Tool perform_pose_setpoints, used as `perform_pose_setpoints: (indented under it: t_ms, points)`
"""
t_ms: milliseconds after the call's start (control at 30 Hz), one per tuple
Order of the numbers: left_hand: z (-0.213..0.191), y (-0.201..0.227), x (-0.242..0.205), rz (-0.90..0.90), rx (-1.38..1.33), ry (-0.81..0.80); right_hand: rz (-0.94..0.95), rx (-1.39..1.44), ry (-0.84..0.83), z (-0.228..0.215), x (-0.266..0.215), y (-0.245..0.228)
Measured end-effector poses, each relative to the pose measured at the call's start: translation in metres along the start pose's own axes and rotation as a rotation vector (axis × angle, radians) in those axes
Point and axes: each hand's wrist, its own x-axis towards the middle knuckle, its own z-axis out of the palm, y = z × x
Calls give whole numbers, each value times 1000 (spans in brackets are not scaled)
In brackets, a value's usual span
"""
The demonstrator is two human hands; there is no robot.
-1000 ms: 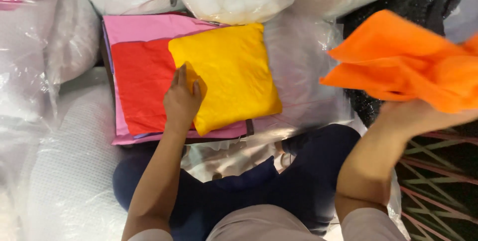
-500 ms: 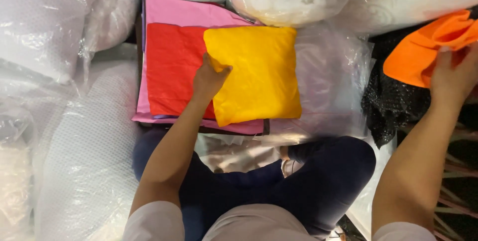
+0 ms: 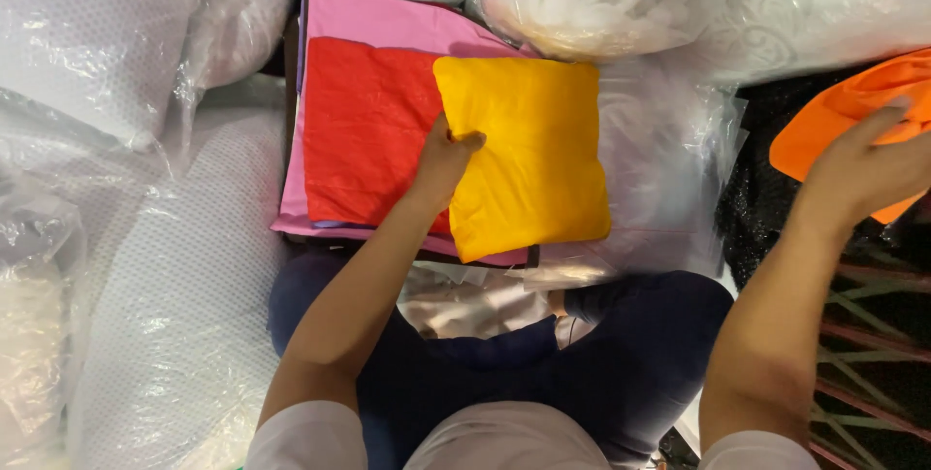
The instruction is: Stuffing a cloth into a yellow pillowcase, folding it, placing it in a plastic bag, and cleaning the bag with a lint roller.
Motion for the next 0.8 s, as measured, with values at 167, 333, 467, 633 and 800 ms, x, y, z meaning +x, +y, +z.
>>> perform_pose_setpoints:
  t_ms: [167,333,467,633,800]
  points:
    - [0,-26,20,21,-212,-33,-177,574,-241,-36,-24,-134]
    - [-8,-28,15,177,-281,-139,707,1070,-1017,21,-119,-133]
    - [-48,-26,37,254,-301,-142,961,1196,-1196,1,-138,-186]
    - [-104,-28,46,246,-267,-93,952,1505,-1171,-25,-130,-214]
    - [-67,-17,19,237,-22,-47,627,1250,-1110,-15,-123,-184]
